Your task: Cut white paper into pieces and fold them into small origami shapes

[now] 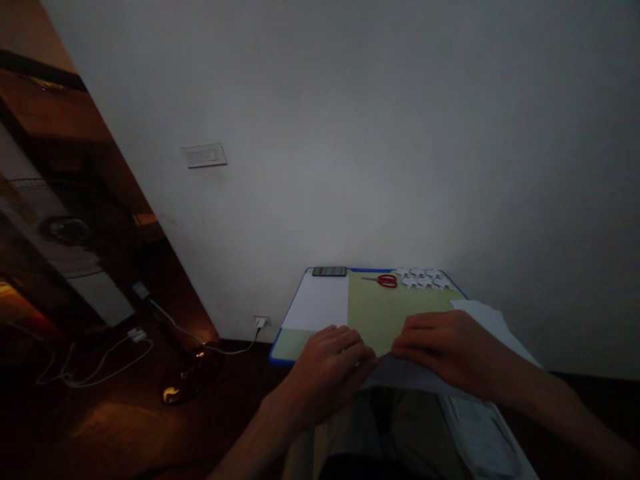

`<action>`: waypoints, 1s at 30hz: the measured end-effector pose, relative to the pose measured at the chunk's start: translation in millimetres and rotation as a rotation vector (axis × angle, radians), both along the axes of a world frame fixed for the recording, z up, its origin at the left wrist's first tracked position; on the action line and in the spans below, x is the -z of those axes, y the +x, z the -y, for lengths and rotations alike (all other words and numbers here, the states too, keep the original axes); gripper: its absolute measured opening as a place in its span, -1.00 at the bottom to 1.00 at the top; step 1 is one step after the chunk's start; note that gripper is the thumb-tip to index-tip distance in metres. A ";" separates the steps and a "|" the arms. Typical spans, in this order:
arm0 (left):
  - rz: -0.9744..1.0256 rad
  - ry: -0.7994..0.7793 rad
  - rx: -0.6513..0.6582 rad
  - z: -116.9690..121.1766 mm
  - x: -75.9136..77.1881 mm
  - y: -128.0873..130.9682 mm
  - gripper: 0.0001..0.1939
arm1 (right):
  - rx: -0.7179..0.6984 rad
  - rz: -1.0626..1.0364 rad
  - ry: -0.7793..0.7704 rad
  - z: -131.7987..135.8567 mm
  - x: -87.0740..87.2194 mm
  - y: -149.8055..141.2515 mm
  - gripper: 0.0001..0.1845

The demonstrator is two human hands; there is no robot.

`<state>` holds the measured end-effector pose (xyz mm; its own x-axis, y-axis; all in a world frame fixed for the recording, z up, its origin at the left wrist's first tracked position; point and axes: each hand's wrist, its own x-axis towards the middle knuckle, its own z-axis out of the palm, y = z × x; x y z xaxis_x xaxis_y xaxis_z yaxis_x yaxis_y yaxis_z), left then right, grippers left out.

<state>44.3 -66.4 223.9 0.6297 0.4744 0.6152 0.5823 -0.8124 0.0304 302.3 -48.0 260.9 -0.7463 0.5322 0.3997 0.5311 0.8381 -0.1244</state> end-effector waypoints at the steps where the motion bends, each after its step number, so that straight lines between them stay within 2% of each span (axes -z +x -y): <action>1: -0.018 0.000 -0.012 1.0 0.4 0.0 -0.82 | 0.002 0.014 0.040 1.0 0.7 -2.1 -0.81; 4: -0.098 0.026 -0.038 3.3 1.1 3.2 -0.78 | 0.026 0.051 0.157 6.6 4.2 -10.8 -0.90; 11: -0.238 0.081 -0.041 7.9 -2.4 7.2 -0.81 | -0.028 0.121 0.233 12.8 11.3 -23.3 -0.81; 15: -0.273 0.098 -0.010 16.5 -20.2 -4.5 -0.81 | -0.125 0.111 0.094 10.4 0.3 -6.1 -0.83; 17: -0.296 0.038 0.000 21.2 -31.3 -12.4 -0.84 | -0.154 0.108 -0.013 10.4 -7.8 8.1 -0.84; 21: -0.222 -0.056 0.049 24.9 -44.1 -23.8 -0.77 | -0.100 0.050 -0.121 10.9 -20.1 32.0 -0.85; 26: -0.034 -0.109 0.043 16.2 -31.6 -29.6 -0.65 | -0.056 -0.121 -0.156 1.8 -22.3 40.1 -0.75; 30: 0.024 -0.307 0.052 7.2 -23.0 -41.0 -0.74 | -0.009 -0.218 -0.156 -8.3 -18.4 48.5 -0.67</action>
